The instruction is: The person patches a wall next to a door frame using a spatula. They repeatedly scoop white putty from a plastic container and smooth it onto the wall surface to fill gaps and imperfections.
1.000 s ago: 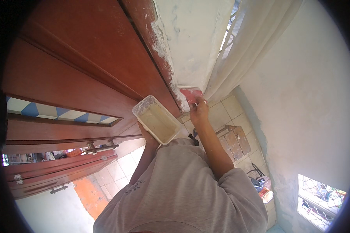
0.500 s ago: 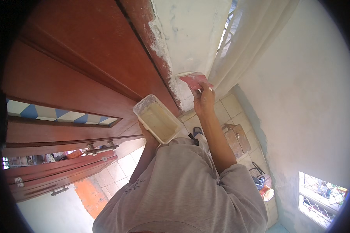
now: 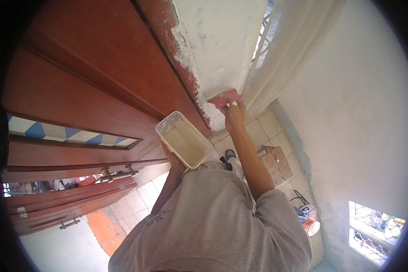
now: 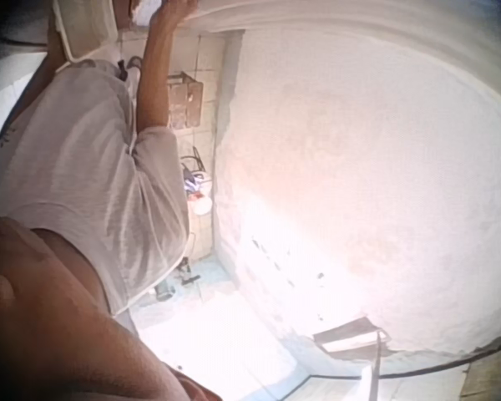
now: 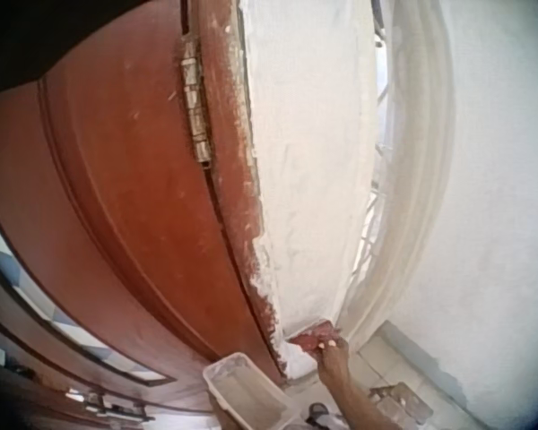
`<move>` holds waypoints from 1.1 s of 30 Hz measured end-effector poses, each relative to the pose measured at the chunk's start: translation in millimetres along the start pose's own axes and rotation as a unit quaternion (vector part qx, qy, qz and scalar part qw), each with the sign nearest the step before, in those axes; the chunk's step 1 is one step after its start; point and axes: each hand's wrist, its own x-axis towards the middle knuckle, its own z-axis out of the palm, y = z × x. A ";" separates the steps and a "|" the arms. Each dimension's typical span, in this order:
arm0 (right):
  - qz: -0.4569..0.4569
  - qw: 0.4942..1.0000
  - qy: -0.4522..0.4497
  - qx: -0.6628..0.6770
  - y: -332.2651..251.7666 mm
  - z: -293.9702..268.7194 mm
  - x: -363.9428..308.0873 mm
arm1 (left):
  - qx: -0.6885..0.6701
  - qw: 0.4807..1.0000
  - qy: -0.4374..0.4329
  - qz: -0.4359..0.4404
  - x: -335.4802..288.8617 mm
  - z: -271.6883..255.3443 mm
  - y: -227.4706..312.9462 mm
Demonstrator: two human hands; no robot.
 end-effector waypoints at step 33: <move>-0.100 0.993 -0.037 0.051 -154.8 77.2 -30.2 | -0.006 0.996 -0.081 -0.020 -5.4 10.7 -22.6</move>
